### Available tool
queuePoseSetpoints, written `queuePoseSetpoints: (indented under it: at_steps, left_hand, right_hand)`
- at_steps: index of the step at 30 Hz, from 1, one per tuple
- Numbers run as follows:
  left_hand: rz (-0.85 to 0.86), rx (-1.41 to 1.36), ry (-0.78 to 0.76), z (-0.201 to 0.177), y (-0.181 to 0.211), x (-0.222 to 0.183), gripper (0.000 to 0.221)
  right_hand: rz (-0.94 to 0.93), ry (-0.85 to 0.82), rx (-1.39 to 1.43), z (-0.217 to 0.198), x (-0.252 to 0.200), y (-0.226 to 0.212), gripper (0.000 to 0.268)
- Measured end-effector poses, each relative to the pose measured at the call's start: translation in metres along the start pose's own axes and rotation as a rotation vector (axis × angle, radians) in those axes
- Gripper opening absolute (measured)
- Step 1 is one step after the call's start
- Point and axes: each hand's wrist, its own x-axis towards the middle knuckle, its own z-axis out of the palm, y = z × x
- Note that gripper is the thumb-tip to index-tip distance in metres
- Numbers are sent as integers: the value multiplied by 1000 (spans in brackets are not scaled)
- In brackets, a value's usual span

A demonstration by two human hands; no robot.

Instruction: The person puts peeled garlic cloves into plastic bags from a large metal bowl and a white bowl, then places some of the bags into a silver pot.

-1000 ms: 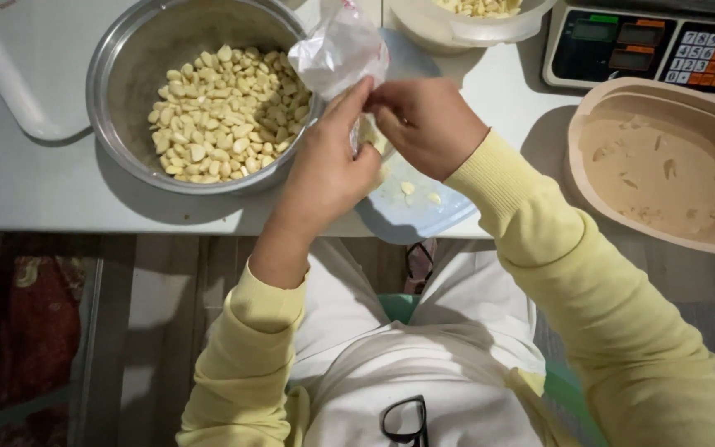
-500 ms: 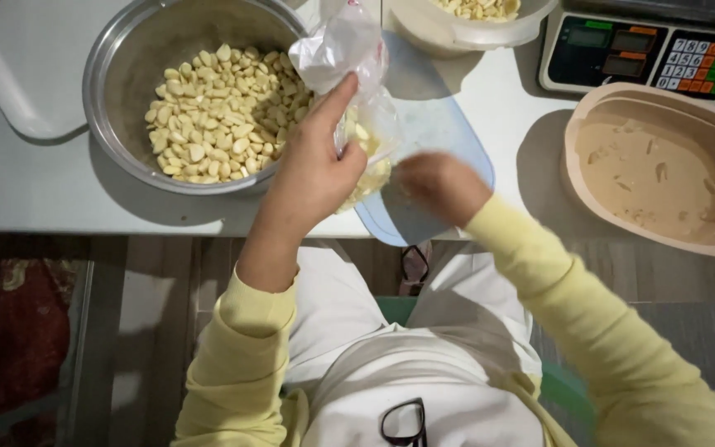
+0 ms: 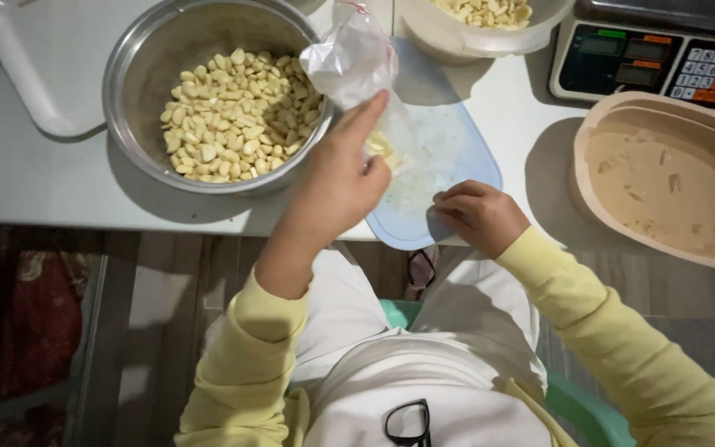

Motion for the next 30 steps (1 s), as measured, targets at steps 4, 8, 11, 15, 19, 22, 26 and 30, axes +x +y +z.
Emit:
queuePoseSetpoints:
  at_steps: [4,8,11,15,19,22,26,30]
  left_hand:
    - [-1,-19,2,6,5,1,70]
    - [-22,-46,-17,4,9,1,71]
    - [-47,-68,-34,6,10,0,71]
    - [-46,-54,-42,8,9,0,70]
    - [-5,-34,-22,7,3,0,71]
    - [4,-25,-17,4,3,3,69]
    - [0,-18,-30,5,10,6,67]
    - [-87,-12,-44,1,15,7,67]
  right_hand:
    - [100,11,-55,24,1,9,12]
    - [319,-167,-118,14,18,-7,20]
    - [338,-227,-182,17,22,-10,26]
    - [317,-250,-198,19,21,-16,26]
    - [319,-176,19,-6,35,-10,23]
    - [447,82,693,-42,61,-16,12]
    - [313,201,835,-77,111,-55,21]
    - [46,51,436,-85,140,-87,17]
